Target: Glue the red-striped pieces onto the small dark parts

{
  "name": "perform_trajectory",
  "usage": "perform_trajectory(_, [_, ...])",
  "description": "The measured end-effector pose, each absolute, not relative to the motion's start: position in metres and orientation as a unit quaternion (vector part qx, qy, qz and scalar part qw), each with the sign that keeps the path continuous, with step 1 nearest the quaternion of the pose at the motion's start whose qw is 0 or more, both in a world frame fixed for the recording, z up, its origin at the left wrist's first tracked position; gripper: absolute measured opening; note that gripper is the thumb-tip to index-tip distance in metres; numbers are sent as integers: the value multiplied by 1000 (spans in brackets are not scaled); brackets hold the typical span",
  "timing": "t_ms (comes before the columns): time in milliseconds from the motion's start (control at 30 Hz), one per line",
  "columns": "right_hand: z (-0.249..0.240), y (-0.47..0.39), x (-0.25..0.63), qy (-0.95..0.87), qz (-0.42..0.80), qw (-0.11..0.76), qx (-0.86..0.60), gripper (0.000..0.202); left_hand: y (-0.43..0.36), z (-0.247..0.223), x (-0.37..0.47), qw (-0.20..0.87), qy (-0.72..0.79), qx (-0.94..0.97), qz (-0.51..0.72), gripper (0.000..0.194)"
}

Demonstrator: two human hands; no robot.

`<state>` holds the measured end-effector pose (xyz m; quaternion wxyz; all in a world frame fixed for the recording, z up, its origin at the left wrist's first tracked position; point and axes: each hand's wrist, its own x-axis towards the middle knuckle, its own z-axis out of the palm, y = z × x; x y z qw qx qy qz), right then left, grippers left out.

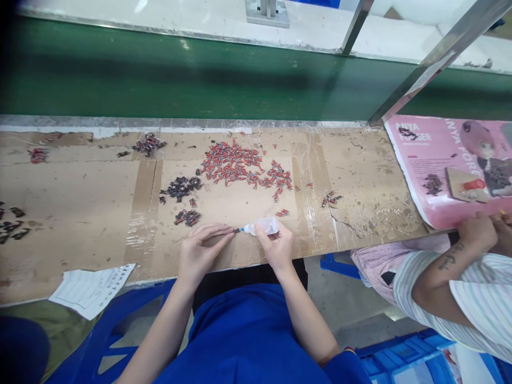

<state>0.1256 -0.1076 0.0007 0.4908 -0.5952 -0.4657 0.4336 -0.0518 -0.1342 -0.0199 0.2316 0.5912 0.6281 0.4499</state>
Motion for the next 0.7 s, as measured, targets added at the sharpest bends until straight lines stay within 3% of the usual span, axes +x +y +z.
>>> perform_trajectory(233, [3, -107, 128, -462, 421, 555, -549, 35, -135, -19, -55, 241, 611, 590, 470, 12])
perform_trajectory(500, [-2, -100, 105, -606, 380, 456, -530, 39, -136, -21, -59, 202, 599, 607, 482, 14])
perform_trajectory(700, [2, -102, 133, -679, 313, 411, -522, 61, -134, -21, -59, 183, 597, 612, 485, 13])
